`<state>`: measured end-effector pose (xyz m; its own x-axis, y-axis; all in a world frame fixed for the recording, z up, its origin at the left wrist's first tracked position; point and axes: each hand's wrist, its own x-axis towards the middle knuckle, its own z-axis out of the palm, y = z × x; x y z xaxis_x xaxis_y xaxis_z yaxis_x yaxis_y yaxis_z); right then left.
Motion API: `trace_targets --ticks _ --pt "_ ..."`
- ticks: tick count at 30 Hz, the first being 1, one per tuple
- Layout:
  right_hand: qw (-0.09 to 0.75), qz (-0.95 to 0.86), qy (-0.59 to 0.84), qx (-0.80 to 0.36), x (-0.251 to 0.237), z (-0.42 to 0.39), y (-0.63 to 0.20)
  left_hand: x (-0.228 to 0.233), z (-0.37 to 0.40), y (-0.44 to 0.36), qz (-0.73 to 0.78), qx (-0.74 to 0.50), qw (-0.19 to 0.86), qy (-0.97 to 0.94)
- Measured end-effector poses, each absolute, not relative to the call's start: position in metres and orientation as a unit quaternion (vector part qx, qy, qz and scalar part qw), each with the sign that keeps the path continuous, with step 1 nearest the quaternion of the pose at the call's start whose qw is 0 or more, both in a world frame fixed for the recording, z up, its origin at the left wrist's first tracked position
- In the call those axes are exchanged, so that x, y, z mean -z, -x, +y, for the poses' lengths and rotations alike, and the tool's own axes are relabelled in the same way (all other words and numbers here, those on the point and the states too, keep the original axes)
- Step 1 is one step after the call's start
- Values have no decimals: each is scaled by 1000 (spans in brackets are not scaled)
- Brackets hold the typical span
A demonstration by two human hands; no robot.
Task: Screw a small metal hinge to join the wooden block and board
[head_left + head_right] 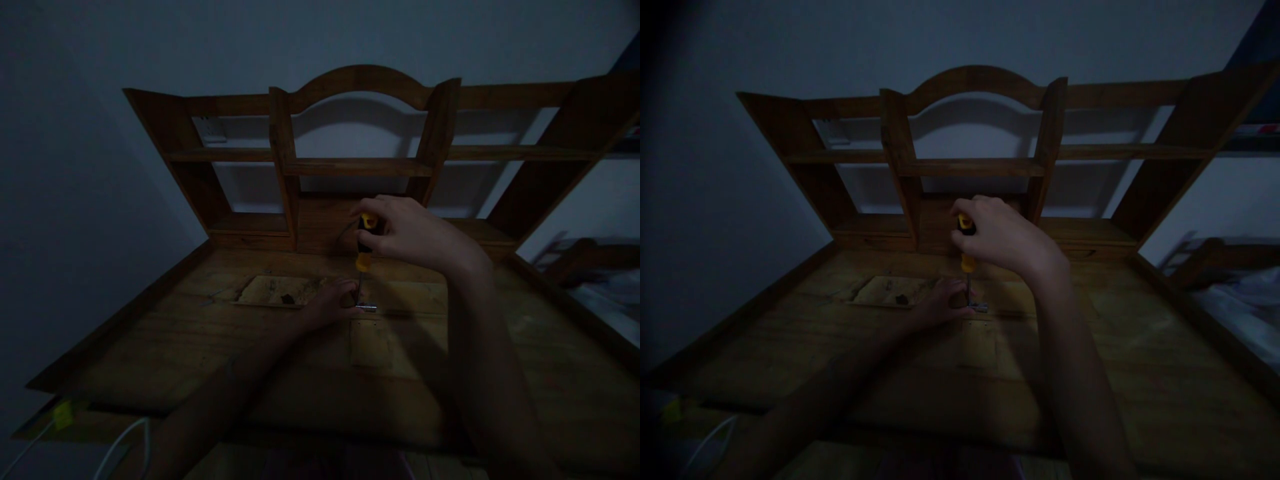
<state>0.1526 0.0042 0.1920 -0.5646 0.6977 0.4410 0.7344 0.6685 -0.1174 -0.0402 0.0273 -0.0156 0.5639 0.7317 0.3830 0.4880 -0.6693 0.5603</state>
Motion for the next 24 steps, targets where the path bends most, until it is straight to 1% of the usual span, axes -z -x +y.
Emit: trace_targets --ticks 2,4,10,13,17,22,24 --pt "223 -893 391 12 -194 2 -154 16 27 40 352 -301 195 -864" --pt "220 -891 397 9 -195 0 -153 16 27 40 346 -302 195 -867" --pt "220 -862 447 95 -190 2 -148 17 27 40 348 -312 200 -861" --pt "213 -882 416 63 -192 2 -150 17 27 40 344 -319 210 -858" --pt "231 -893 385 29 -194 0 -153 16 27 40 333 -319 207 -863" --pt "235 -865 435 84 -191 2 -149 13 26 40 346 -306 207 -863" --pt "231 -864 439 84 -192 3 -150 13 25 40 353 -302 211 -860"
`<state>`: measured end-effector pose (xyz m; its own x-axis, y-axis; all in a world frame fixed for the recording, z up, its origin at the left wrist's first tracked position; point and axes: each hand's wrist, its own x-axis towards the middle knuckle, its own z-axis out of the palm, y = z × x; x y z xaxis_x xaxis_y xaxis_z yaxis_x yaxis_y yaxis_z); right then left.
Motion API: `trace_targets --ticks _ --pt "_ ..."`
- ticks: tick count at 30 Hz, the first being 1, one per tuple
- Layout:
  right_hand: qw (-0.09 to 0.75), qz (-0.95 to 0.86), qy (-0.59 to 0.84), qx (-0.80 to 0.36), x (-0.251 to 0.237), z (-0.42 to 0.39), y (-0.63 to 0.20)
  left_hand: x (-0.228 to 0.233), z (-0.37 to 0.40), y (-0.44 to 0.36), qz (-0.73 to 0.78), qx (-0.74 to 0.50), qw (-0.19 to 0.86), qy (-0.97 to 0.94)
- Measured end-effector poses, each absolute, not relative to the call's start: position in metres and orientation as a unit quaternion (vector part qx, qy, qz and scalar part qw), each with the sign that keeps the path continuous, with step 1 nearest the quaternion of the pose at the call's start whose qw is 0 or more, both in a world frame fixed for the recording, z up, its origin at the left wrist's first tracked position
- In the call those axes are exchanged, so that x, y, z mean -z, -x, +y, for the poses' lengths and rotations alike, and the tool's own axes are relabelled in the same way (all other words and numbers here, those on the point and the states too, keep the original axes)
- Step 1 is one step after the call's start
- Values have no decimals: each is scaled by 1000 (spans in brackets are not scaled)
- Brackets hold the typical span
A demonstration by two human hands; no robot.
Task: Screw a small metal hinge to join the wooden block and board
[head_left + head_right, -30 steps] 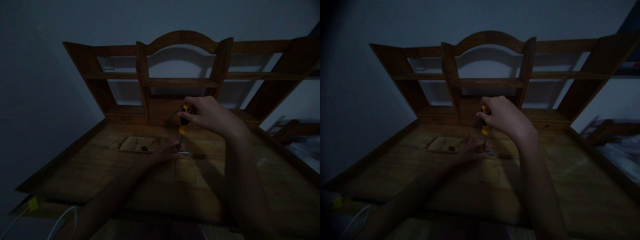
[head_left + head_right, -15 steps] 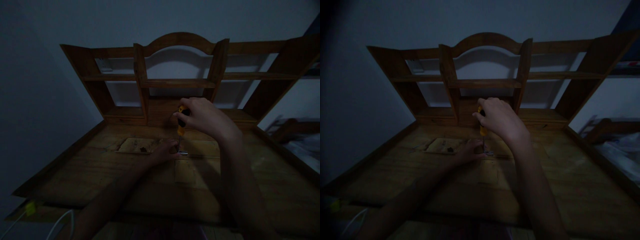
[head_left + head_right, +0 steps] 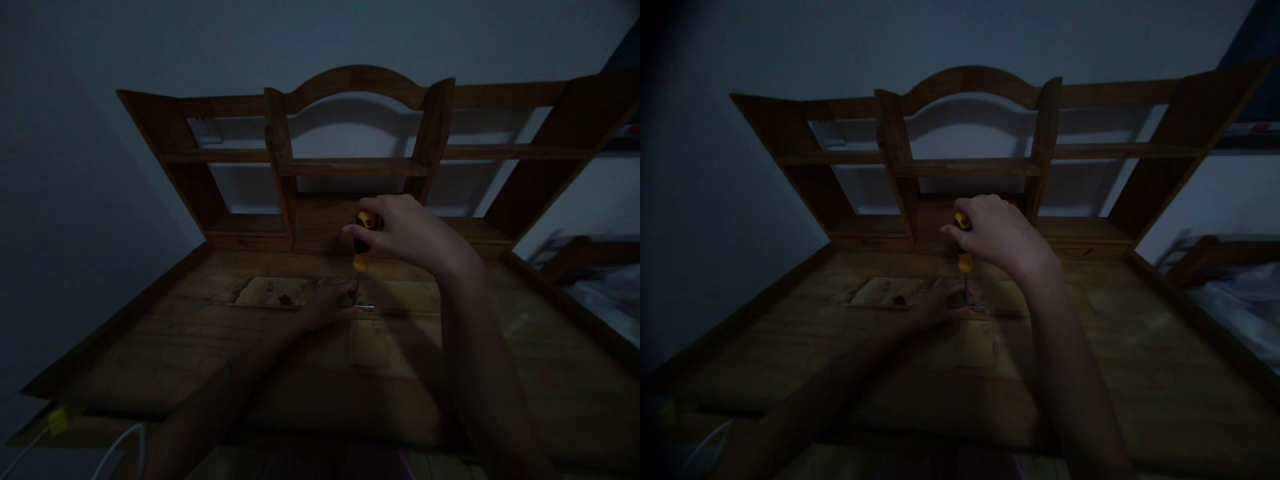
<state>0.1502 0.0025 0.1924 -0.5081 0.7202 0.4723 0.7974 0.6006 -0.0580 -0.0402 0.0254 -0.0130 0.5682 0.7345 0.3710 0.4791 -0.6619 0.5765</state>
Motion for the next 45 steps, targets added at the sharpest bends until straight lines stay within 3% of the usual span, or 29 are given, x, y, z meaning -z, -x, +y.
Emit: trace_targets --ticks 6,12,19,25,33,40,45 --pt "234 -888 394 36 -199 -4 -154 15 26 41 344 -309 206 -863" --pt "232 -865 437 89 -192 1 -149 17 26 41 332 -327 211 -859" --pt "228 -886 403 35 -195 -2 -153 14 25 41 351 -311 208 -859" --pt "238 -862 438 90 -192 1 -150 16 26 40 350 -310 203 -860" --pt "229 -885 404 44 -197 -4 -153 15 26 41 338 -315 223 -858" --pt "226 -867 435 86 -192 2 -152 17 25 42 346 -333 208 -852" --pt "231 -891 390 35 -196 -3 -154 14 24 41 343 -329 214 -853"
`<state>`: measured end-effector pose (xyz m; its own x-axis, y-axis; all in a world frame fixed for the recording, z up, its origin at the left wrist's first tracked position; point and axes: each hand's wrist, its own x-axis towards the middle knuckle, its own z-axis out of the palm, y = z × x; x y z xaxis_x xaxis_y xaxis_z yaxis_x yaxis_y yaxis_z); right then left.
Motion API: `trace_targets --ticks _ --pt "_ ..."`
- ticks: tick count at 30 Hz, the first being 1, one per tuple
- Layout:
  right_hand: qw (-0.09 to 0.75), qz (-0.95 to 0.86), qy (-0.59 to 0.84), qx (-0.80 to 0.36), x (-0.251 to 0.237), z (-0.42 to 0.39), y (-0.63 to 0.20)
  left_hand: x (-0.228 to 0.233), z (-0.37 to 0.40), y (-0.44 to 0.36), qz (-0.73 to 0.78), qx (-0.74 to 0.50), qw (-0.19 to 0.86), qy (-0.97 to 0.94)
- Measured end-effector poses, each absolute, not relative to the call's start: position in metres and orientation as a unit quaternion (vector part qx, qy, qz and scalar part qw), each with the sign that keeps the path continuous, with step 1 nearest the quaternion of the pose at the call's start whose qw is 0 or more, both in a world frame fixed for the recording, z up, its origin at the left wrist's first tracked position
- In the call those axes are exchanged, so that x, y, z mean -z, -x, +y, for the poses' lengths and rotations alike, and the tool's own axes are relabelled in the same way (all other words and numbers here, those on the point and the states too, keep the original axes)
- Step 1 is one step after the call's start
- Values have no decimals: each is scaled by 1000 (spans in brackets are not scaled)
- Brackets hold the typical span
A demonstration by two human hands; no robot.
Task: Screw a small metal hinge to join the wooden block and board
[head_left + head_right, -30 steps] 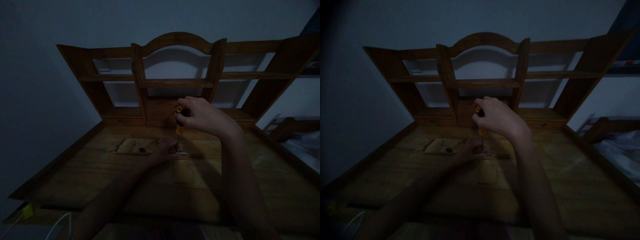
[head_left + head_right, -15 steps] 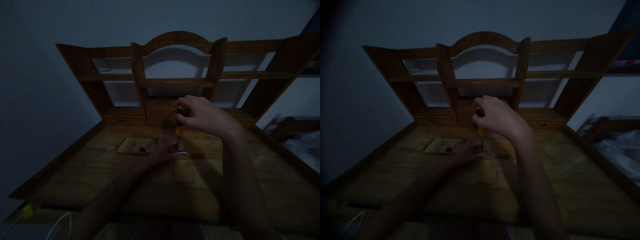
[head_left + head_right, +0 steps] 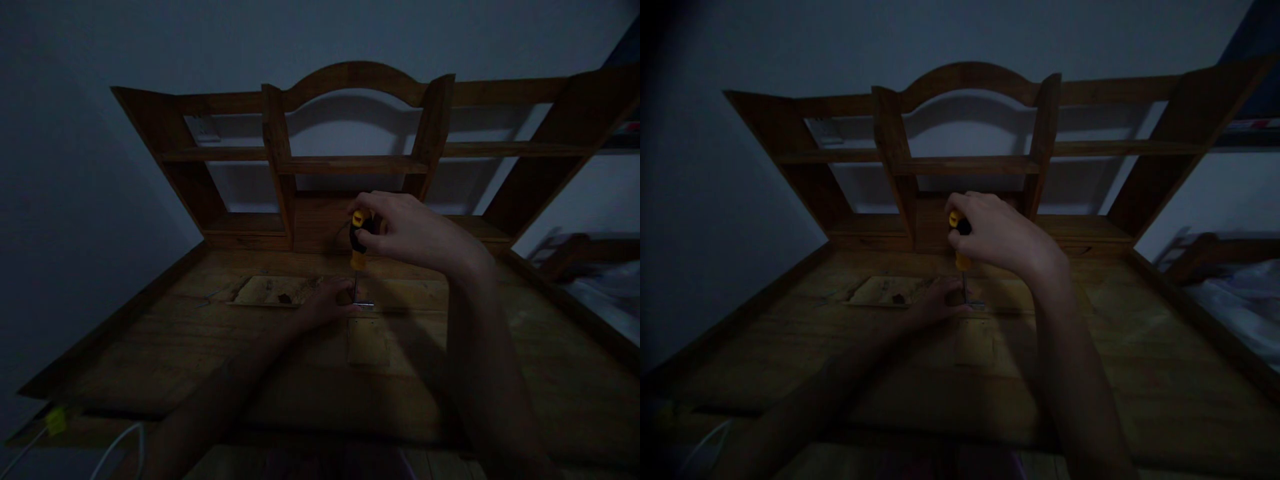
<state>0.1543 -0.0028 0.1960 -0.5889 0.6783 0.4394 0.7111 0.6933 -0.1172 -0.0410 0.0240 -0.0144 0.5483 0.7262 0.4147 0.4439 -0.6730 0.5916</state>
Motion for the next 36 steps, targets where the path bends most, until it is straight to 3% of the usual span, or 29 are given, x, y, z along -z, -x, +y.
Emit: trace_targets --ticks 9,16,22,30,36 --pt "225 -869 432 85 -192 1 -149 17 26 41 338 -332 216 -854" --pt "230 -890 392 27 -196 -4 -153 17 27 41 336 -334 227 -851" --pt "229 -869 431 81 -191 1 -152 19 28 42 346 -333 204 -853" --pt "240 -892 382 24 -195 -3 -155 12 25 40 354 -308 212 -857" --pt "237 -870 425 84 -192 2 -152 11 23 40 354 -319 200 -856"
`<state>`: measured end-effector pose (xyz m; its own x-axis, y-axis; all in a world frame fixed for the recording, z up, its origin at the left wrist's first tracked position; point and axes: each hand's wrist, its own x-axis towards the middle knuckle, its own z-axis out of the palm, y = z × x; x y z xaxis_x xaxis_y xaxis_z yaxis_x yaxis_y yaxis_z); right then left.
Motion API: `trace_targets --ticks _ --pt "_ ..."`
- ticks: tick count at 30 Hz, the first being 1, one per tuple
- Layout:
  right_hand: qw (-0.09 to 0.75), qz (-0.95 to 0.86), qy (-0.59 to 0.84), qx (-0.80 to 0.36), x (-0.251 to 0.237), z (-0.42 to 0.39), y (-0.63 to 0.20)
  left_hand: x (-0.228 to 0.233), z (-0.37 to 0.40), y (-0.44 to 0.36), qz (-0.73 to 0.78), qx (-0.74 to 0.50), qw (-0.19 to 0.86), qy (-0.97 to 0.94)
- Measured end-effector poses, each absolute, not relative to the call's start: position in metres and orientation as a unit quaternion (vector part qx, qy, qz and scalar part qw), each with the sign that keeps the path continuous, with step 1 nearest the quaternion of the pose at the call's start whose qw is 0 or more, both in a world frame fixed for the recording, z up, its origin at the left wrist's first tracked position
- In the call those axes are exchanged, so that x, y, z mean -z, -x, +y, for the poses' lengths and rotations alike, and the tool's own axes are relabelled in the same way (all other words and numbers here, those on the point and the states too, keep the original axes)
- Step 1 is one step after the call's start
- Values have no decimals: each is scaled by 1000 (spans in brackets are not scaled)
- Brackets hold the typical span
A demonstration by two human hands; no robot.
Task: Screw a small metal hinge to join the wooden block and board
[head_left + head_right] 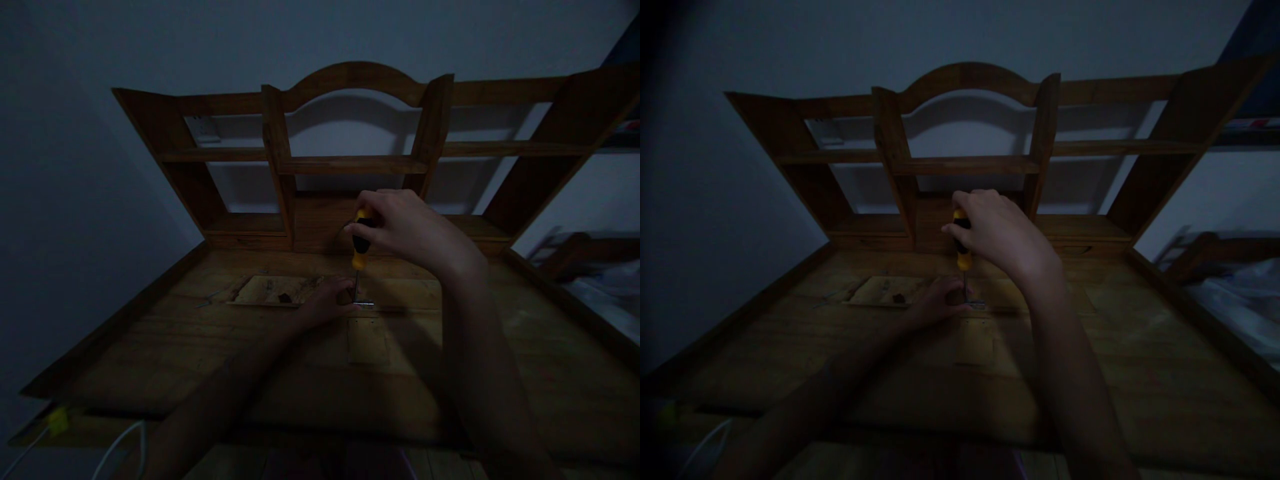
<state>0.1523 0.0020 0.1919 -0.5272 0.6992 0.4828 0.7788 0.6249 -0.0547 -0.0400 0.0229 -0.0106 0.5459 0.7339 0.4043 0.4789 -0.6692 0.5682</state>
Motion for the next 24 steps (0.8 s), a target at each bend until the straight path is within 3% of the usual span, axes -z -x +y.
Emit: trace_targets --ticks 17,24 --pt "246 -869 417 100 -191 3 -152 20 28 40 338 -343 210 -851" --pt "253 -889 382 29 -196 -3 -155 12 25 40 352 -320 227 -849"
